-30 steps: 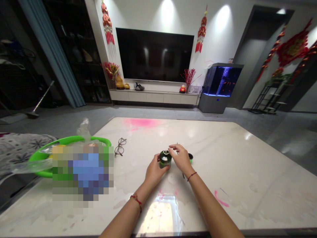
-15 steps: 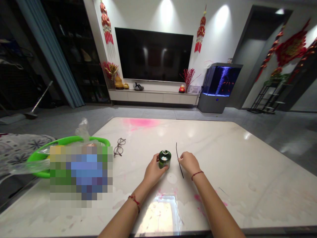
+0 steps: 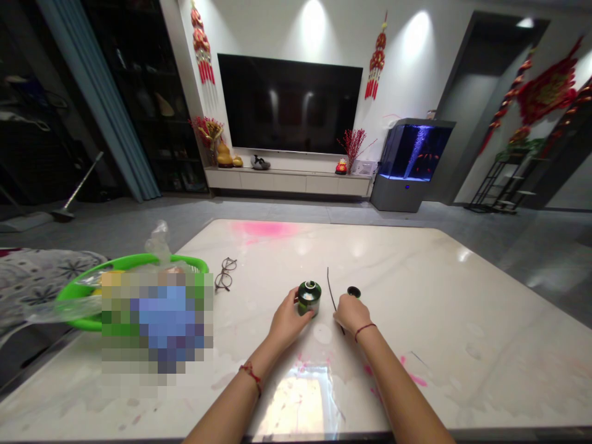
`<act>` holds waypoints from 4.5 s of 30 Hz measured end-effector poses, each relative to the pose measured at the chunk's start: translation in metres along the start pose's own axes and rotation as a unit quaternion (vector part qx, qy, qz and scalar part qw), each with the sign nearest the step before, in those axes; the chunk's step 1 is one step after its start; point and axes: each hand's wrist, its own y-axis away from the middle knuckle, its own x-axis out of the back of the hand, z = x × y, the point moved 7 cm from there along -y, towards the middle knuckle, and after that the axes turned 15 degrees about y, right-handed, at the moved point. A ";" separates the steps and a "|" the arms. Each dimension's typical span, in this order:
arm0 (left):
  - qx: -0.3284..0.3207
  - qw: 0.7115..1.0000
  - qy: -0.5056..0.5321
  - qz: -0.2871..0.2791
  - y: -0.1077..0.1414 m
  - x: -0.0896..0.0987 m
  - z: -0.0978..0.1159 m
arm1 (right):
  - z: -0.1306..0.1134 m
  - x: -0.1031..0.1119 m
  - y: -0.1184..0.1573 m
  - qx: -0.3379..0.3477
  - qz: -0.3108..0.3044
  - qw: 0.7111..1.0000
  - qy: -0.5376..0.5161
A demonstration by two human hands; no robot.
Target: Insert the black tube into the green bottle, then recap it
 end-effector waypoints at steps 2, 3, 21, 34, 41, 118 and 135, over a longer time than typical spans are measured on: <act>-0.002 1.000 0.001 -0.002 0.000 0.000 0.000 | -0.002 -0.001 0.001 0.003 -0.003 1.000 -0.002; -0.002 1.000 0.000 -0.004 0.000 0.000 -0.001 | -0.002 -0.002 0.002 0.005 -0.005 1.000 -0.003; 0.031 0.997 -0.053 0.038 0.004 0.007 0.005 | -0.003 0.002 -0.014 0.055 0.003 0.964 -0.261; 0.040 0.997 -0.061 0.040 0.006 0.005 0.005 | -0.017 0.040 -0.002 0.106 0.028 0.800 -0.590; 0.002 0.992 -0.091 0.090 0.004 0.012 0.016 | -0.015 0.030 -0.008 0.039 0.065 0.723 -0.687; -0.077 0.983 -0.098 0.134 0.007 0.032 0.049 | 0.046 0.057 -0.007 0.019 0.135 0.641 -0.755; -0.055 0.990 -0.085 0.099 0.004 0.023 0.035 | 0.017 0.071 0.000 0.080 0.156 0.747 -0.642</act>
